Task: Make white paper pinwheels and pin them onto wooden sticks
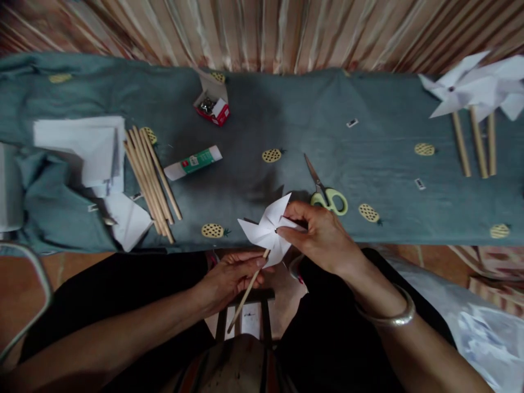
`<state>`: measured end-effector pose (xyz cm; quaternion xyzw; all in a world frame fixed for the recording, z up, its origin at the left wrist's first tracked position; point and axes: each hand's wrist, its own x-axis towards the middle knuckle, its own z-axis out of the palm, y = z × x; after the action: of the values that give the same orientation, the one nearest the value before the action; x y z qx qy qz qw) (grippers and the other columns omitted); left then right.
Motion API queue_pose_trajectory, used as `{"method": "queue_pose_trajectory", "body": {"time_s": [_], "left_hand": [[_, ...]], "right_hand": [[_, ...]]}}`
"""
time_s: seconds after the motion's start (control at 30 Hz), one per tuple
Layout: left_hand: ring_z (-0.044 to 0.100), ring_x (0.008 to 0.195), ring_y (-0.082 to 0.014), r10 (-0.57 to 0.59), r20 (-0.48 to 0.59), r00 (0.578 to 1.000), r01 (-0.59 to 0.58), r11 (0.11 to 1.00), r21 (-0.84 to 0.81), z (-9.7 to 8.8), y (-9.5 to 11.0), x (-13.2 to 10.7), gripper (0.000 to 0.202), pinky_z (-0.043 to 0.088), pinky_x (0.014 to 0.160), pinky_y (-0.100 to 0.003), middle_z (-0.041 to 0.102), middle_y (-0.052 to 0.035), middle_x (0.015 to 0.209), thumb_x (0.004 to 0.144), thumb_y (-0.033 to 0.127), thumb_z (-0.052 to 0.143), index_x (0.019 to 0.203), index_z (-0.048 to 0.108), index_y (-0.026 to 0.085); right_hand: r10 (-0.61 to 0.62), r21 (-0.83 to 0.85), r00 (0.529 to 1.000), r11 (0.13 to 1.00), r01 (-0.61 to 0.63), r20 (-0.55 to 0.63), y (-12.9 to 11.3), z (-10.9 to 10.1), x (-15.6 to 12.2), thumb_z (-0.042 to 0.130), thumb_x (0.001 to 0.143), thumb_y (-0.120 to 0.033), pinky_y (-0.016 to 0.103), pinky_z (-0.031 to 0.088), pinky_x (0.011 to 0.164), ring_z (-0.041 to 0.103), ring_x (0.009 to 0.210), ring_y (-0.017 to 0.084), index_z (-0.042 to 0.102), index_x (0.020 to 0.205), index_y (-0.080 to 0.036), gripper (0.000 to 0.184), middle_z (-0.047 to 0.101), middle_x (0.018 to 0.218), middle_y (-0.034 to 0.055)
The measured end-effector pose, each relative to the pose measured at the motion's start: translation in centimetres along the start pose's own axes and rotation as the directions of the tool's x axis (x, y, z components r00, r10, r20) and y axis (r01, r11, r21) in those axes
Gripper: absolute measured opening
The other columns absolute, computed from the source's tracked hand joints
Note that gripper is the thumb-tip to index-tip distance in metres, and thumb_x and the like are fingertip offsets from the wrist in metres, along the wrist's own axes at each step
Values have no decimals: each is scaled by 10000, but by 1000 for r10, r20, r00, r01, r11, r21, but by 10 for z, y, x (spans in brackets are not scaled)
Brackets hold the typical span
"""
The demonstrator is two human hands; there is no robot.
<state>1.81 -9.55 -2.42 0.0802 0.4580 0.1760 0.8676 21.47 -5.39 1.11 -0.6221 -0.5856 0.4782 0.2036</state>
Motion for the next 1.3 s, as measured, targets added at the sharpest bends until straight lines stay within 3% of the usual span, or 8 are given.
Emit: {"method": "queue_pose_trajectory", "body": {"time_s": [0.27,0.43,0.6,0.77,1.13,1.3], "left_hand": [[638,626,-76,35,41,999,-36,999,16,-4,-1,4,283,506,608,-169,736,-64,836,649,204,814,907,742,113],[631,646,-77,62,147,987,-73,995,72,-4,2,4,279,492,643,-182,715,-37,818,584,131,791,855,726,122],[628,635,-99,182,169,969,-214,957,195,-2,-2,6,257,467,618,-207,683,-21,773,562,165,789,794,687,118],[587,544,-87,314,147,938,-347,871,348,2,-3,6,201,412,496,-188,632,0,721,658,258,736,777,634,132],[444,434,-50,371,191,909,-418,804,424,-4,4,0,229,299,419,-164,507,60,527,665,247,673,859,621,138],[454,445,-36,416,199,887,-459,752,473,-8,5,3,181,321,422,-165,614,8,682,683,190,627,851,644,124]], "right_hand": [[45,144,995,988,-58,94,0,-4,10,708,659,-321,280,478,651,633,713,167,644,743,-194,165,694,757,11],[110,167,976,976,-142,189,1,-8,18,743,597,-317,276,468,632,608,676,151,623,712,-200,203,669,716,-7],[165,181,964,962,-204,210,-1,-10,23,773,550,-296,269,465,642,602,662,132,610,685,-187,238,678,716,-12],[219,222,953,938,-265,211,-3,-10,25,818,493,-269,292,503,702,639,699,149,626,697,-188,291,711,738,1],[253,202,946,934,-293,205,-9,-12,23,884,440,-341,299,518,739,654,712,157,632,712,-196,398,698,690,-16],[237,88,943,961,-264,235,-5,-12,33,881,421,-346,265,488,649,620,649,133,611,687,-187,411,691,689,-17]]}}
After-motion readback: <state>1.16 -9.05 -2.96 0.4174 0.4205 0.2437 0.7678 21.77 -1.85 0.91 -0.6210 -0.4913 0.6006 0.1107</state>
